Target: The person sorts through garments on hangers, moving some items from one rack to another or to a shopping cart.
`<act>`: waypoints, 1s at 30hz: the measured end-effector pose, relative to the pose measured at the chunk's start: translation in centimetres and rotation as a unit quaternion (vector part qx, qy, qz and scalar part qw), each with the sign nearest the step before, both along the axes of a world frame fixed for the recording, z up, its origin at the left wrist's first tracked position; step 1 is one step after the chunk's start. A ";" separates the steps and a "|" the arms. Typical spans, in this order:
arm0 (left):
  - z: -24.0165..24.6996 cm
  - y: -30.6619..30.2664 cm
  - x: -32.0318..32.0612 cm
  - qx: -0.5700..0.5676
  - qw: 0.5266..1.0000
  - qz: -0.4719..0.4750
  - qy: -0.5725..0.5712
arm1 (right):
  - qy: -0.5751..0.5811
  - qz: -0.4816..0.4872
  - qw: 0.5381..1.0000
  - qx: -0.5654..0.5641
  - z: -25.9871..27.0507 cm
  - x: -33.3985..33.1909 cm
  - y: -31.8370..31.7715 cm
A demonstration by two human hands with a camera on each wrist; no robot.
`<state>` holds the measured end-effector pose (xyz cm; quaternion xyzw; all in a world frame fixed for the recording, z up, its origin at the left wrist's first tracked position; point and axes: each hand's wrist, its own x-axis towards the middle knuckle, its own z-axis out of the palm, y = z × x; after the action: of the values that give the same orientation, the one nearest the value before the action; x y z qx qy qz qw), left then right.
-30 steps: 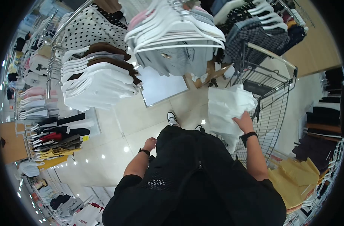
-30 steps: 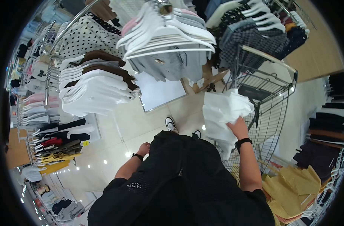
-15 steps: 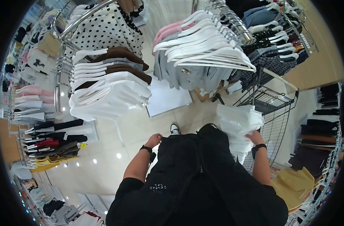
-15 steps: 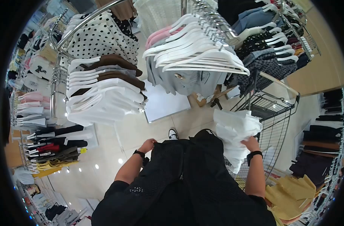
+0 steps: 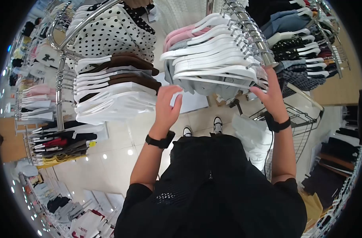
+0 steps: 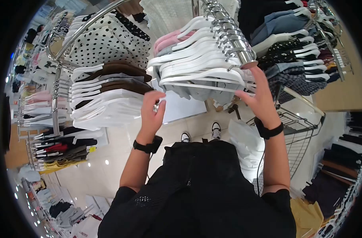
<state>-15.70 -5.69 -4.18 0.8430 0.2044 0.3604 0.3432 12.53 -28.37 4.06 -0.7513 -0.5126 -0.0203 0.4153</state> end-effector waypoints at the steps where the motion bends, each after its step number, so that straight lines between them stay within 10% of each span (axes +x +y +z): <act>1: 1.6 0.5 1.1 0.056 0.998 -0.006 -0.018 | 0.004 0.005 1.000 0.004 -0.4 0.4 0.9; 14: 2.3 -1.4 5.9 0.087 0.984 -0.028 0.155 | -0.089 -0.028 0.992 -0.085 -2.7 2.0 2.1; 30: 2.9 -2.4 5.8 0.116 0.989 0.033 0.085 | -0.068 -0.014 0.993 -0.099 -3.0 2.3 2.1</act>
<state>-9.94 -8.09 -1.23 0.8972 0.2175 0.3200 0.2128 14.88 -26.27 1.11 -0.7925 -0.5286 -0.0264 0.3029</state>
